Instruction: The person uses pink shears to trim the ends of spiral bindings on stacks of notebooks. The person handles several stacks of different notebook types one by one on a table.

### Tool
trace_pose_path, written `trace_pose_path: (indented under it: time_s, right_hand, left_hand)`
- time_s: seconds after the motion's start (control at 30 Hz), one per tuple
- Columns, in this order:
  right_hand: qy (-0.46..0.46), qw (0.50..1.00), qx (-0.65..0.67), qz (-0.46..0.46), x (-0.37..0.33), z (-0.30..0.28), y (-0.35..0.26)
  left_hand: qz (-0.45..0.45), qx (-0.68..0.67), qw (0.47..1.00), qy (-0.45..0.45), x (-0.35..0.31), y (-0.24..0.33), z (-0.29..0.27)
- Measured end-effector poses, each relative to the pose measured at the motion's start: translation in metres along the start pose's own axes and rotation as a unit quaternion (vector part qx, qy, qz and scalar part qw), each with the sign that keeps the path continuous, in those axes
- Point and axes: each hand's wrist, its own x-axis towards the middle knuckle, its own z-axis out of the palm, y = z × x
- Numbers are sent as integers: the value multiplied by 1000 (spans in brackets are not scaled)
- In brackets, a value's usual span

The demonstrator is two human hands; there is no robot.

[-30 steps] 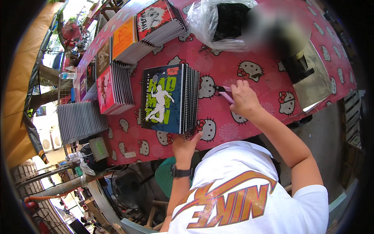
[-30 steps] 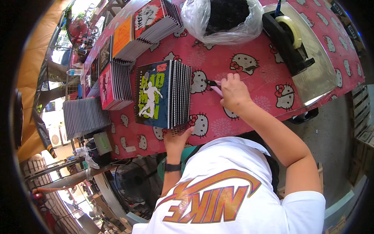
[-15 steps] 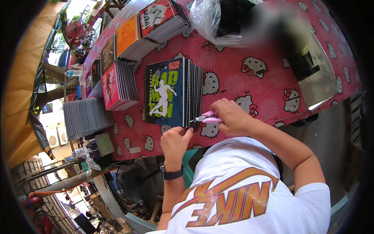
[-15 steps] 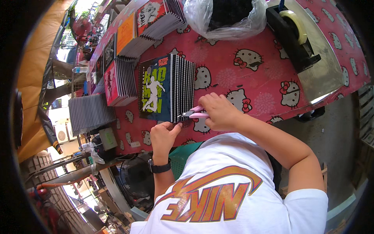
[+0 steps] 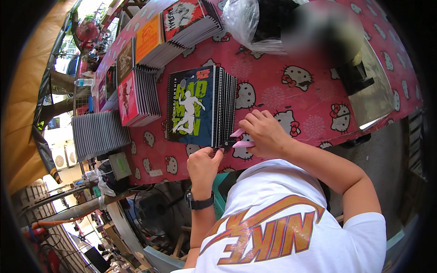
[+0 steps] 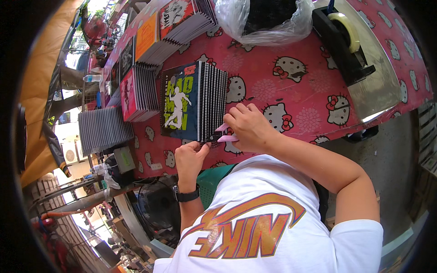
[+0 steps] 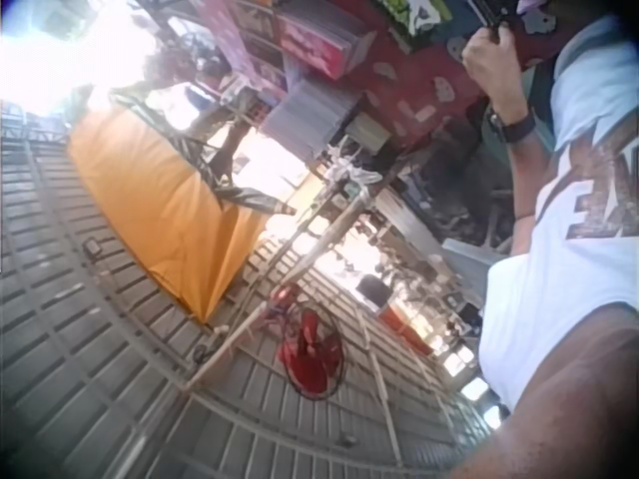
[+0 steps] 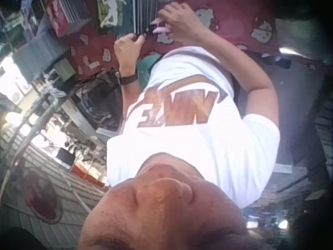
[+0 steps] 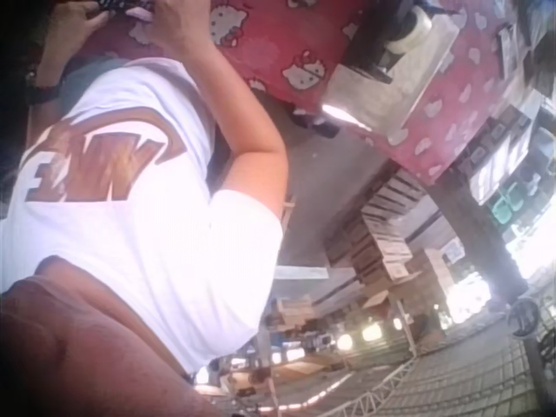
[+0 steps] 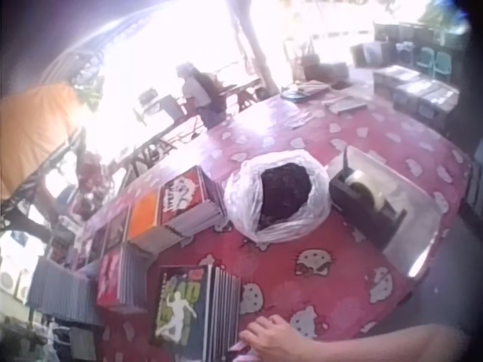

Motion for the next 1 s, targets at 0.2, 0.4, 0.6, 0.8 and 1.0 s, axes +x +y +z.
trace_pose_path:
  time_s: [0.2, 0.4, 0.6, 0.8, 1.0]
  right_hand:
    - [9, 999, -33, -21, 5, -1, -3]
    - [-20, 999, -37, -21, 8, 5, 2]
    - [-137, 987, 45, 66, 11, 1, 4]
    - [4, 1000, 3, -5, 2, 1, 9]
    - [21, 997, -52, -55, 8, 5, 5]
  left_hand:
    - [33, -12, 999, 39, 0, -8, 7]
    - [46, -21, 998, 44, 1, -9, 7]
    - [36, -27, 998, 34, -1, -8, 4]
    - [23, -87, 996, 26, -6, -11, 8]
    - [15, -78, 997, 24, -7, -8, 7]
